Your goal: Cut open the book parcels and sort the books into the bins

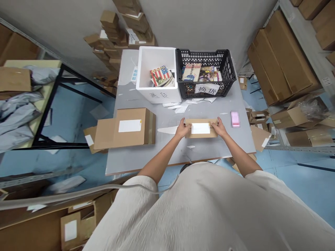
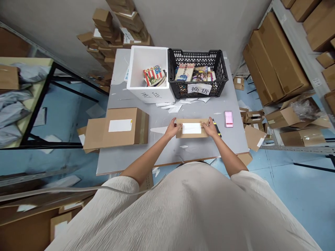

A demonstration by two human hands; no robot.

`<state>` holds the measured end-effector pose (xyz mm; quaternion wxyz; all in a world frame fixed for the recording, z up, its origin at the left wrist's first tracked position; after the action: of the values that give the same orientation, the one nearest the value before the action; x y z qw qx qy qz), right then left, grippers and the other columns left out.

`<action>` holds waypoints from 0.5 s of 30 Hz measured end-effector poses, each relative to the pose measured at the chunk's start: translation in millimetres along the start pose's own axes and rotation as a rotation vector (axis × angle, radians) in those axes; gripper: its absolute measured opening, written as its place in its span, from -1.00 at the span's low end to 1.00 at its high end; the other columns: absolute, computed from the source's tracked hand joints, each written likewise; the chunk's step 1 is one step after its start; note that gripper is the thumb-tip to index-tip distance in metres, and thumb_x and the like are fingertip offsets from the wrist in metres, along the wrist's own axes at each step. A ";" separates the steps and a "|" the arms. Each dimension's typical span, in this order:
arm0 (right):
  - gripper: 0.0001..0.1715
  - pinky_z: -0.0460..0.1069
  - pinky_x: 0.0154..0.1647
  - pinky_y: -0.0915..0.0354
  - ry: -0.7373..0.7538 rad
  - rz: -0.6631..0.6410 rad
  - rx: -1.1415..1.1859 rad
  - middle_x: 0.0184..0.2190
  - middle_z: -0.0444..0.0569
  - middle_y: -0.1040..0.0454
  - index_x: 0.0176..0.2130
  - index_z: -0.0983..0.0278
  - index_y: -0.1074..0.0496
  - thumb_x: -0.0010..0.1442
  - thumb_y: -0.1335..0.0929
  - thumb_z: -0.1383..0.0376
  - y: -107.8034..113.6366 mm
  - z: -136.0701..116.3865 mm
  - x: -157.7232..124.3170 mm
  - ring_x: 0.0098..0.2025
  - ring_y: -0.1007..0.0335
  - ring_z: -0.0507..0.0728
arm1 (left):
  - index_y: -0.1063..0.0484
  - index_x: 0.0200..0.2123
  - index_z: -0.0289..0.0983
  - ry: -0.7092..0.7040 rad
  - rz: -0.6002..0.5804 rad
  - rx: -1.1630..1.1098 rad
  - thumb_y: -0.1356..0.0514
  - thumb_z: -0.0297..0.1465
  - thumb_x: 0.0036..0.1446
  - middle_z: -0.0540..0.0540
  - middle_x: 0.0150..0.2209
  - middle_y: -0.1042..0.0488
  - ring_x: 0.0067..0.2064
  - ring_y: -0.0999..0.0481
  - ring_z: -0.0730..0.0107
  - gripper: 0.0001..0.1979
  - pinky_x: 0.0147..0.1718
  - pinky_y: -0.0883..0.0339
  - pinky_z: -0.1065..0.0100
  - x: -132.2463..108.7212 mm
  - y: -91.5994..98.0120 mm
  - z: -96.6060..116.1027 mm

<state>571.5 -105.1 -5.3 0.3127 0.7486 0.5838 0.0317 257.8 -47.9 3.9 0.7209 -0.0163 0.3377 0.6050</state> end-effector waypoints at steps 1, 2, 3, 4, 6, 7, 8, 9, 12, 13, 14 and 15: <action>0.16 0.32 0.49 -0.40 -0.033 0.011 0.036 0.39 0.21 -0.55 0.66 0.14 -0.14 0.32 -0.49 -0.12 2.5 -1.8 -1.7 0.33 -0.57 0.39 | -0.17 0.64 -0.14 -0.007 0.000 -0.019 -0.35 -0.19 0.33 -0.26 0.26 -0.66 0.18 -0.70 0.06 -0.10 0.22 -0.51 0.11 -2.3 0.1 3.6; 0.15 0.31 0.53 -0.36 -0.056 0.019 0.071 0.43 0.20 -0.51 0.66 0.13 -0.14 0.33 -0.49 -0.14 5.0 -4.1 -3.2 0.37 -0.53 0.38 | -0.16 0.65 -0.15 -0.017 0.002 -0.039 -0.33 -0.15 0.37 -0.26 0.28 -0.65 0.19 -0.69 0.06 -0.13 0.21 -0.51 0.13 -4.3 0.6 6.9; 0.13 0.30 0.54 -0.34 -0.058 0.030 0.095 0.45 0.20 -0.48 0.66 0.13 -0.13 0.35 -0.48 -0.15 7.5 -7.2 -4.3 0.39 -0.51 0.37 | -0.16 0.64 -0.16 -0.030 0.012 -0.054 -0.30 -0.12 0.40 -0.27 0.30 -0.64 0.20 -0.68 0.07 -0.15 0.21 -0.51 0.14 -6.0 1.5 9.6; 0.12 0.28 0.54 -0.34 -0.052 0.040 0.113 0.47 0.19 -0.46 0.66 0.12 -0.12 0.37 -0.46 -0.17 9.7 -10.1 -5.2 0.40 -0.49 0.36 | -0.16 0.64 -0.16 -0.044 0.027 -0.062 -0.28 -0.08 0.43 -0.27 0.31 -0.63 0.21 -0.67 0.07 -0.17 0.21 -0.50 0.15 -7.1 2.7 11.6; 0.07 0.24 0.50 -0.37 -0.042 0.057 0.137 0.47 0.17 -0.45 0.66 0.10 -0.12 0.41 -0.42 -0.20 12.6 -12.8 -6.7 0.38 -0.50 0.33 | -0.20 0.61 -0.17 -0.068 0.060 -0.055 -0.25 -0.04 0.47 -0.28 0.31 -0.61 0.22 -0.65 0.06 -0.22 0.21 -0.49 0.15 -8.1 4.5 12.7; 0.05 0.23 0.47 -0.40 -0.038 0.062 0.141 0.45 0.17 -0.46 0.65 0.09 -0.14 0.42 -0.40 -0.20 13.2 -12.2 -7.6 0.35 -0.52 0.32 | -0.22 0.59 -0.19 -0.073 0.072 -0.045 -0.24 -0.04 0.48 -0.28 0.31 -0.61 0.22 -0.64 0.06 -0.24 0.21 -0.48 0.16 -8.0 4.7 11.4; 0.02 0.22 0.44 -0.42 -0.035 0.064 0.136 0.42 0.16 -0.49 0.64 0.10 -0.16 0.43 -0.39 -0.21 13.1 -10.3 -8.9 0.32 -0.54 0.32 | -0.25 0.57 -0.20 -0.072 0.079 -0.033 -0.23 -0.05 0.48 -0.28 0.30 -0.60 0.21 -0.64 0.07 -0.27 0.20 -0.48 0.16 -7.7 4.3 8.8; -0.01 0.21 0.42 -0.43 -0.034 0.063 0.121 0.37 0.16 -0.52 0.62 0.11 -0.19 0.43 -0.38 -0.20 12.7 -7.3 -10.4 0.27 -0.56 0.31 | -0.27 0.55 -0.21 -0.062 0.082 -0.017 -0.24 -0.08 0.48 -0.28 0.28 -0.61 0.20 -0.64 0.08 -0.29 0.19 -0.49 0.17 -7.4 3.5 4.7; -0.07 0.22 0.38 -0.45 -0.051 0.062 0.027 0.17 0.16 -0.62 0.55 0.20 -0.30 0.43 -0.37 -0.18 11.2 6.2 -16.3 0.16 -0.59 0.33 | -0.30 0.53 -0.23 0.003 0.065 0.042 -0.27 -0.19 0.40 -0.23 0.15 -0.64 0.14 -0.67 0.10 -0.30 0.16 -0.50 0.18 -7.0 -1.2 -12.6; -0.10 0.23 0.38 -0.44 -0.066 0.062 -0.008 0.11 0.15 -0.64 0.51 0.23 -0.34 0.43 -0.37 -0.17 10.9 11.3 -18.2 0.15 -0.59 0.34 | -0.30 0.53 -0.23 0.020 0.055 0.060 -0.29 -0.21 0.38 -0.21 0.12 -0.65 0.13 -0.68 0.10 -0.28 0.16 -0.51 0.18 -7.2 -3.0 -18.5; -0.13 0.24 0.37 -0.44 -0.083 0.060 -0.039 0.05 0.14 -0.65 0.47 0.24 -0.38 0.42 -0.37 -0.17 10.4 16.3 -19.8 0.14 -0.59 0.36 | -0.30 0.53 -0.23 0.029 0.047 0.077 -0.30 -0.23 0.36 -0.21 0.11 -0.65 0.14 -0.68 0.08 -0.27 0.17 -0.51 0.17 -7.7 -4.7 -23.7; -0.17 0.24 0.36 -0.44 -0.101 0.055 -0.064 0.02 0.13 -0.65 0.43 0.24 -0.43 0.42 -0.36 -0.17 9.8 20.9 -21.0 0.14 -0.59 0.37 | -0.30 0.53 -0.22 0.030 0.041 0.090 -0.31 -0.23 0.34 -0.22 0.14 -0.65 0.16 -0.67 0.07 -0.26 0.18 -0.50 0.16 -8.3 -6.3 -28.2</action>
<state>581.8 -134.1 -10.4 0.3644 0.7548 0.5450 0.0212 249.9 -68.9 -16.1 0.7030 0.0138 0.3757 0.6038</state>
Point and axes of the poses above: each hand's wrist, its own x-axis towards the middle knuckle, its own y-axis out of the back of the hand, z = x × y, the point moved 5 cm from there along x, towards the middle knuckle
